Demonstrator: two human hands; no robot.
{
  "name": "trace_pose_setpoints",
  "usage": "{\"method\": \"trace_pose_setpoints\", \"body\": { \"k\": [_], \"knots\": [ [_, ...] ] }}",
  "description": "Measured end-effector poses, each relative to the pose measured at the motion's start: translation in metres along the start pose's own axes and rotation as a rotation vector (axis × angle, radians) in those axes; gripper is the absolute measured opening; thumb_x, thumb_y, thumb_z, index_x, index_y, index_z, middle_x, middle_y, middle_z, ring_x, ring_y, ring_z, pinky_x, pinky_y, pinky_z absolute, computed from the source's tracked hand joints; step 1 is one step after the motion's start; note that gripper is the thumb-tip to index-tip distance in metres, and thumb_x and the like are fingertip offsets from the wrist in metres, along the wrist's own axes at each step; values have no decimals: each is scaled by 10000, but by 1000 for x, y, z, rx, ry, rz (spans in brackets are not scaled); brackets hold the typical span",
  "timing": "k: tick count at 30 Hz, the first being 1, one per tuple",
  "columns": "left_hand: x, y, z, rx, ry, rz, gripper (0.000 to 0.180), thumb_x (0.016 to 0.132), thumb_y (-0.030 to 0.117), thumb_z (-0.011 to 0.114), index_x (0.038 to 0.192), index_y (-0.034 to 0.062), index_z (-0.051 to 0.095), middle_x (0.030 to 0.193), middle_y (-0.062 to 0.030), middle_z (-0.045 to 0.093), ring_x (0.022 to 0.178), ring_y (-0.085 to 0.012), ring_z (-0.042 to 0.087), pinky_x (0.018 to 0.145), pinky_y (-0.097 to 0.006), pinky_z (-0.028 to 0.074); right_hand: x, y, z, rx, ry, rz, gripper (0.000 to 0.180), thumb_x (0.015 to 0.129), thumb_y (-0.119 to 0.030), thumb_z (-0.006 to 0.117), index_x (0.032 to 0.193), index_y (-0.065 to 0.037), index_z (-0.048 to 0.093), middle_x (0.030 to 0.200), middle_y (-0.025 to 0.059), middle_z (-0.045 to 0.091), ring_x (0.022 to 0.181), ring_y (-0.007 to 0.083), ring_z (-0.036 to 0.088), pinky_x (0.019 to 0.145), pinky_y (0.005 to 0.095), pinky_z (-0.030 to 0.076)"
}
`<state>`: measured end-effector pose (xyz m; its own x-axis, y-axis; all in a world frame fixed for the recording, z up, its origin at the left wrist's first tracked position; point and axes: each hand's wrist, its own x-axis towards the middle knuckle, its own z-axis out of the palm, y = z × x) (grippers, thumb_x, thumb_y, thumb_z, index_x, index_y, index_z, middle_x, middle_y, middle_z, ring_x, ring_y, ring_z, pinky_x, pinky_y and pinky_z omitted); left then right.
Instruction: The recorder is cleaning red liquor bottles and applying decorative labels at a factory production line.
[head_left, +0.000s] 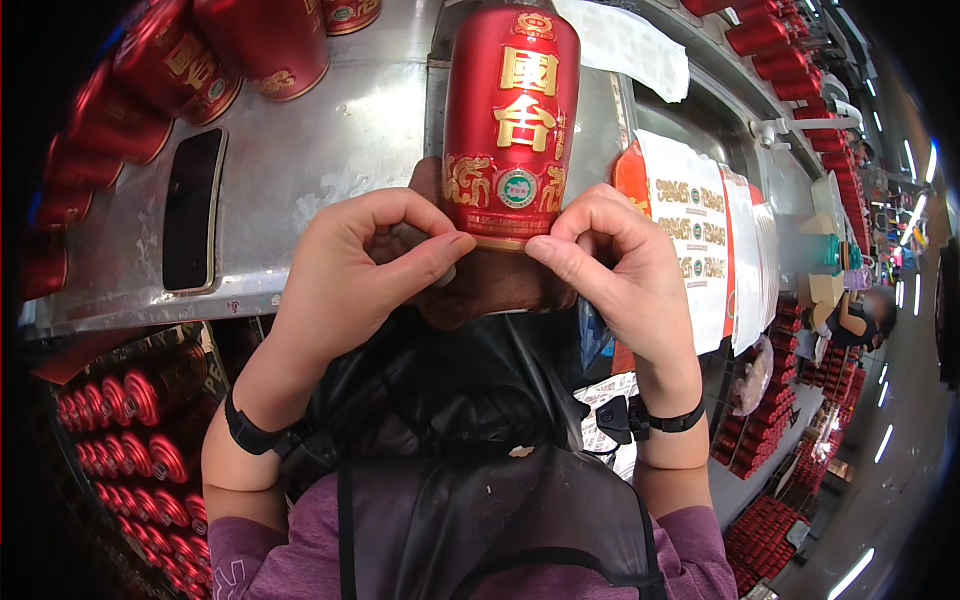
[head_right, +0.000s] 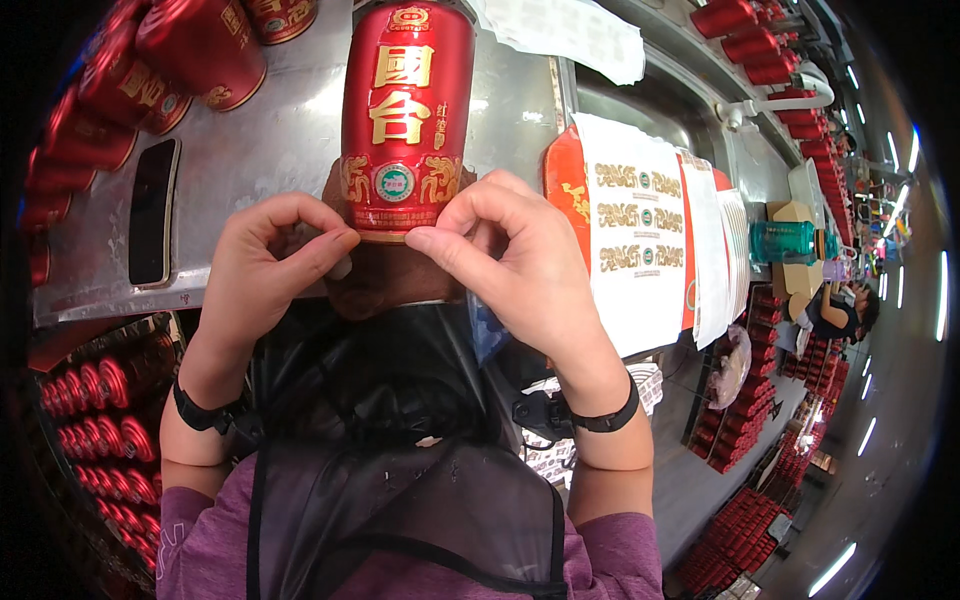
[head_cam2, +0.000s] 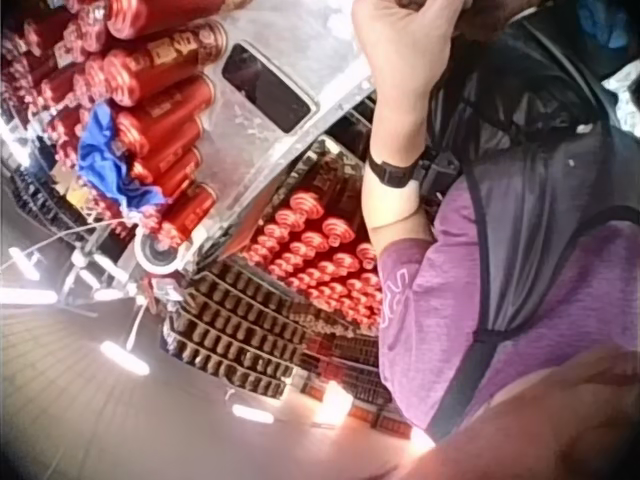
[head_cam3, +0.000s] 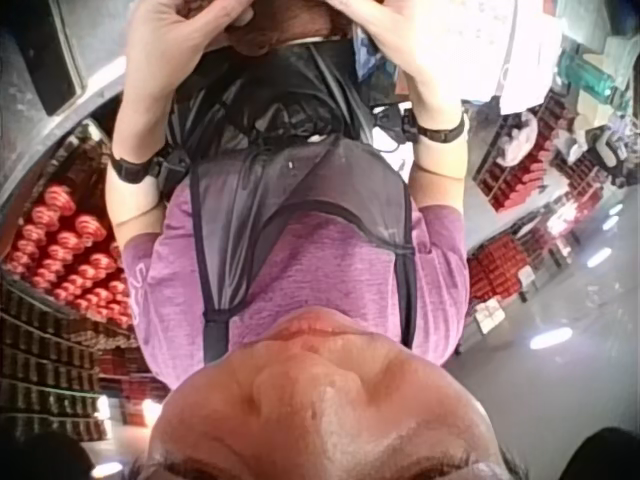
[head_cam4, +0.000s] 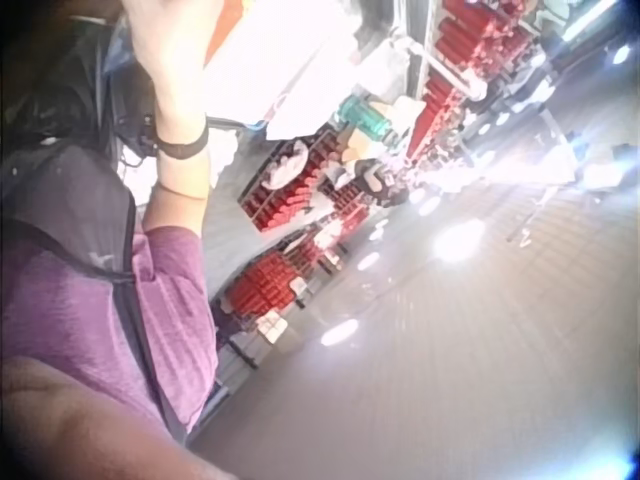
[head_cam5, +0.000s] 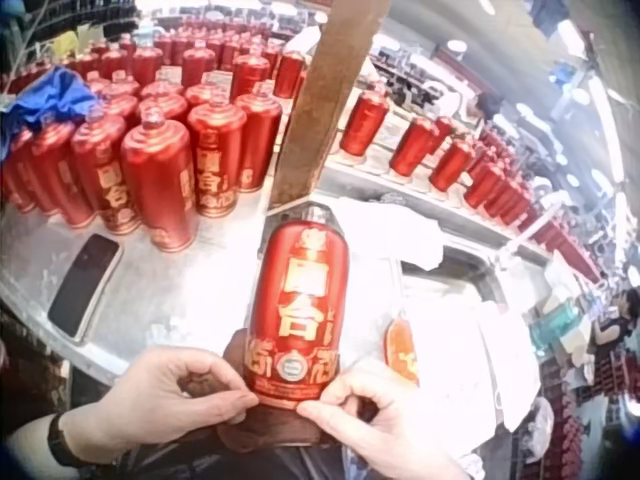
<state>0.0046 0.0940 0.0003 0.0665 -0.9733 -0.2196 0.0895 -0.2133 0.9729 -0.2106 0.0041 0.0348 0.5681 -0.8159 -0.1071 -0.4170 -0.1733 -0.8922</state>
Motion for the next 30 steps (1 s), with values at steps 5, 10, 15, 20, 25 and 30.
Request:
{"method": "trace_pose_setpoints", "body": {
  "k": [5, 10, 15, 20, 25, 30],
  "knots": [
    [2, -5, 0, -65, -23, -3, 87, 923, 117, 711, 928, 56, 649, 762, 21, 663, 639, 0, 568, 527, -143, 392, 1, 0, 1, 13, 9, 14, 194, 833, -135, 794, 788, -17, 647, 791, -12, 512, 605, 37, 443, 560, 216, 370],
    [2, -6, -1, -105, -41, -19, 90, 923, 120, 713, 924, 61, 645, 766, 21, 664, 646, 1, 571, 527, -144, 393, 0, -2, 1, -5, 17, 0, 200, 829, -135, 799, 785, -16, 644, 784, -15, 513, 604, 36, 445, 559, 215, 371],
    [3, -9, -1, -106, -33, -11, 87, 923, 116, 711, 917, 63, 643, 765, 22, 662, 648, 1, 572, 528, -147, 401, -1, -4, 3, -27, 25, 2, 200, 825, -134, 802, 785, -17, 644, 782, -12, 513, 598, 38, 446, 552, 218, 370],
    [3, -9, -2, -57, -28, -37, 88, 918, 110, 715, 907, 64, 641, 760, 26, 661, 649, 3, 575, 533, -146, 409, 0, -1, 3, -23, 30, -5, 202, 823, -133, 803, 785, -18, 641, 781, -8, 516, 592, 44, 450, 547, 220, 372],
    [4, -9, -7, 6, -15, -32, 98, 908, 102, 726, 920, 59, 638, 745, 46, 634, 612, 11, 531, 533, -145, 392, 0, -2, 4, -98, 57, -38, 227, 813, -147, 814, 774, -23, 629, 755, 3, 516, 586, 62, 469, 534, 234, 385],
    [-1, -10, -19, 299, 120, 16, 314, 838, 132, 790, 1095, 55, 628, 918, 0, 627, 729, -44, 554, 647, -181, 435, 0, -4, 4, -138, 68, -28, 249, 804, -153, 823, 759, -25, 613, 746, 7, 515, 580, 68, 472, 529, 238, 388]
  ]
}}
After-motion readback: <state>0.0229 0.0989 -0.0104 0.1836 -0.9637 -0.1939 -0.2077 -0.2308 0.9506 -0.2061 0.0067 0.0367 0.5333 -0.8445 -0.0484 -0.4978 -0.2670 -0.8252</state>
